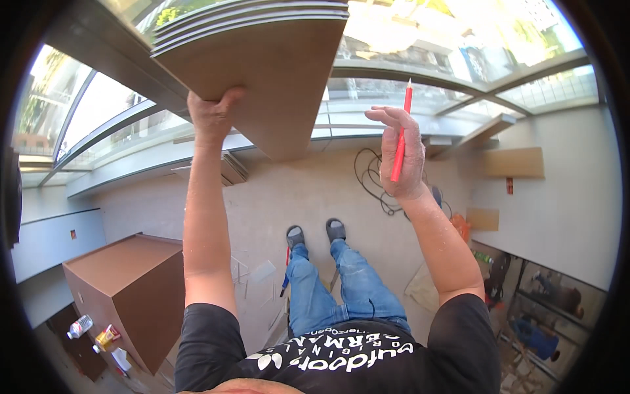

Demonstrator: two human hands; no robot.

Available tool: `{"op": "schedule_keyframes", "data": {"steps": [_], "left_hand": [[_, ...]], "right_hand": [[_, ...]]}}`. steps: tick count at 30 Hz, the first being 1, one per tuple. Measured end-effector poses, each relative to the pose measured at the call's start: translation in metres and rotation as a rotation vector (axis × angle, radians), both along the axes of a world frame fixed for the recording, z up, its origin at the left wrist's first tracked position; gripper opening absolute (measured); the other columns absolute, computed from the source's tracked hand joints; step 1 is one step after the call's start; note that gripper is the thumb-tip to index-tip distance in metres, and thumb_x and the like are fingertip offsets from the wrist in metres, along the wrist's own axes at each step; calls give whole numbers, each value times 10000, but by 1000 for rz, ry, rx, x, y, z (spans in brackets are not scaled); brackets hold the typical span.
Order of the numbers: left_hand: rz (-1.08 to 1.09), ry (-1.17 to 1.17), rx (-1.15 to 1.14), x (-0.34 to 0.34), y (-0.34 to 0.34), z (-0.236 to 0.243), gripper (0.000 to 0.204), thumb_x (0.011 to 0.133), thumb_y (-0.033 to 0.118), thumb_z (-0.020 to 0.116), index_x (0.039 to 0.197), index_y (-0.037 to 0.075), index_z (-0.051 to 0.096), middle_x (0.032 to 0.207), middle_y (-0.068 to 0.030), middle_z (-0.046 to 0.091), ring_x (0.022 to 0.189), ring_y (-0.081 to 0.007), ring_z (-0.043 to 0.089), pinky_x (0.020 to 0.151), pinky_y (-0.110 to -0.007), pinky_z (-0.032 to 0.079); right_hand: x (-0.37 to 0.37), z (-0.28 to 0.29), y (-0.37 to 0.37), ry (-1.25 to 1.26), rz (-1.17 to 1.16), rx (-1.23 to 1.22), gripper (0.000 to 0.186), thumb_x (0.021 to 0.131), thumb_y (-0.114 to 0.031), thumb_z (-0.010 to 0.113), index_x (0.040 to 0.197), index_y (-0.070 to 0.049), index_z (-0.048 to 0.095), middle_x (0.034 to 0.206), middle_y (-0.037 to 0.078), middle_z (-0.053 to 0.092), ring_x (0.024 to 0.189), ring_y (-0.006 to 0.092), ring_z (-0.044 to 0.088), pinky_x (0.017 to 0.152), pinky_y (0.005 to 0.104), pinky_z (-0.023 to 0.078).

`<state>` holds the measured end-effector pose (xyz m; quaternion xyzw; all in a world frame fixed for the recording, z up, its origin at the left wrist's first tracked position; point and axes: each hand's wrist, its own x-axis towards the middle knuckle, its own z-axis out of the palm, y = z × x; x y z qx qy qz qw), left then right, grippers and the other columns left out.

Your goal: The person measures and marks a flooring board using a square and a pencil, then feeds the board into a table saw to cut it.

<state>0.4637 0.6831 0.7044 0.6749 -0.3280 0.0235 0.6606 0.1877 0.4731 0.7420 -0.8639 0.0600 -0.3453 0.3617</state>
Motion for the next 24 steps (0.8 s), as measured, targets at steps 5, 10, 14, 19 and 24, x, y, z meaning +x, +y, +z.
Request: {"op": "schedule_keyframes", "data": {"steps": [5,10,14,19,24], "left_hand": [[34,-124,-1,-6,-4,0,433,766,245,913,1060,26,682,993,-45,751,869,-177,705,784,-312,578],[-21,-27,-72,-8,6,0,419,759,204,904,1071,31,684,991,-44,747,887,-179,701,794,-313,575],[52,-12,44,-5,7,2,434,754,203,902,1091,40,682,993,-53,746,909,-185,705,807,-327,576],[59,5,-5,-6,5,5,524,721,224,927,1137,44,663,1014,-61,750,940,-198,714,824,-350,585],[15,7,-99,-1,0,-3,576,722,271,942,1161,47,644,1010,-59,749,935,-193,714,827,-340,589]], "right_hand": [[-10,19,24,-83,14,-33,222,1037,-30,535,1254,16,547,1201,151,695,1176,271,660,1031,379,507],[6,9,41,-39,10,44,332,998,-54,626,1317,4,555,1259,152,686,1186,263,659,1031,375,503],[49,22,35,-43,-83,7,469,963,-102,716,1377,-2,521,1323,155,628,1235,246,603,1073,367,454],[124,35,22,-230,182,284,593,990,-251,720,1428,-6,405,1261,76,589,1149,172,551,1031,307,433],[156,2,25,-509,251,353,492,1039,-282,648,1424,-39,463,1299,41,583,1192,152,526,1051,302,402]]}}
